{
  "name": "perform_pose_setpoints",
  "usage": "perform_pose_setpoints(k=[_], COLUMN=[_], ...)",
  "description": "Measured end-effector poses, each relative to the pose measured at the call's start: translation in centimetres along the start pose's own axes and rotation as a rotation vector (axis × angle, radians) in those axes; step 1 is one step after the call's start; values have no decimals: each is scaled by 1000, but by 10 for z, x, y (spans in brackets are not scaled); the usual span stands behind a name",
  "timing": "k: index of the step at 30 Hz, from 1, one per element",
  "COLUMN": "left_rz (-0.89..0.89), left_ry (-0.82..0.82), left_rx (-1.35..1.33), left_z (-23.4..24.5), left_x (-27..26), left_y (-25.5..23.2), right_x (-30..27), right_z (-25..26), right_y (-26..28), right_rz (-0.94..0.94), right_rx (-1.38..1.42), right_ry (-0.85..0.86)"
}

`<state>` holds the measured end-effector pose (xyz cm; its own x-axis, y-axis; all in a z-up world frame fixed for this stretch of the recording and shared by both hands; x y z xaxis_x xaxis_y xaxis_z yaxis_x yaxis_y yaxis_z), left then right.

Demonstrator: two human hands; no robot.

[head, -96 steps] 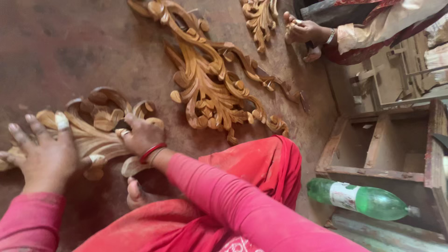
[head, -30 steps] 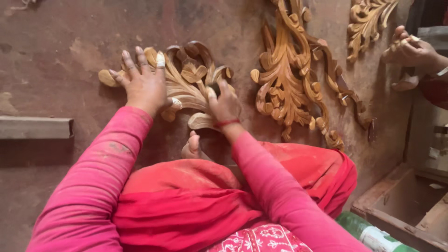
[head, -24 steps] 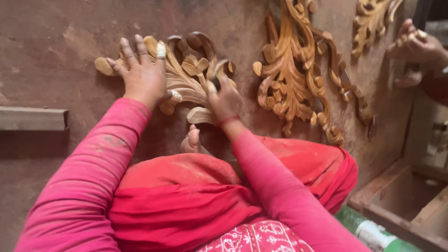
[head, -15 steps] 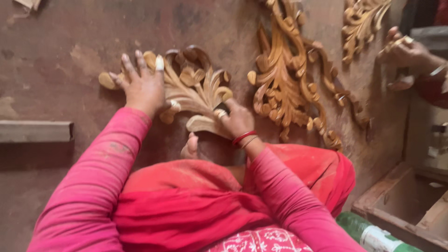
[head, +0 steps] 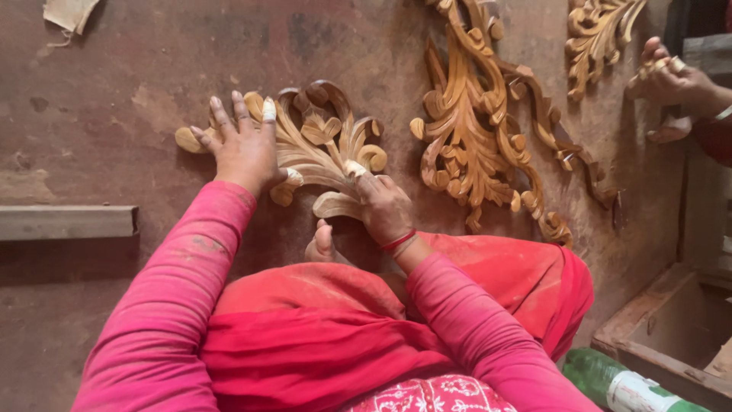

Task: The person sits on the floor and sands an ornate wooden carving using a sanding block. They hold the carving steady with one hand and rub the sanding block over the surface with the other, focusing on the detailed leaf patterns.

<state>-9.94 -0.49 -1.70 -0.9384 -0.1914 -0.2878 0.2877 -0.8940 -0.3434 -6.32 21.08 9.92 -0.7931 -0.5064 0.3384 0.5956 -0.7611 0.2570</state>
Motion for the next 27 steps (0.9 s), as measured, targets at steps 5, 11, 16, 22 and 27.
perform_pose_setpoints(k=[5, 11, 16, 22, 27], left_rz=[-340, -53, -80, -64, -75], left_ry=[-405, -115, -151, -146, -158], left_rx=[-50, -58, 9, -98, -6], left_z=[25, -9, -1, -2, 7], left_x=[-8, 3, 1, 0, -1], left_y=[-17, 7, 1, 1, -4], right_x=[18, 4, -14, 13, 26], right_z=[-15, -9, -9, -20, -18], right_y=[29, 16, 8, 30, 26], right_rz=[-35, 50, 20, 16, -29], right_rx=[-268, -170, -101, -144, -182], right_ry=[-30, -44, 28, -124, -84])
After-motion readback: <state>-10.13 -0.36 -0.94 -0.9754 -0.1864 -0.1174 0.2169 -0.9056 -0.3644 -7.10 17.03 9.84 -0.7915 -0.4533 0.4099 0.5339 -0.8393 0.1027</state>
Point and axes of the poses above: each hand's wrist, its own x-axis towards the middle knuckle, its own z-axis out of the back of the hand, y = z × x, the point moved 10 cm from there along x, towards the middle knuckle, and after that the axes turned 13 degrees about -y, right-handed, at the moved point
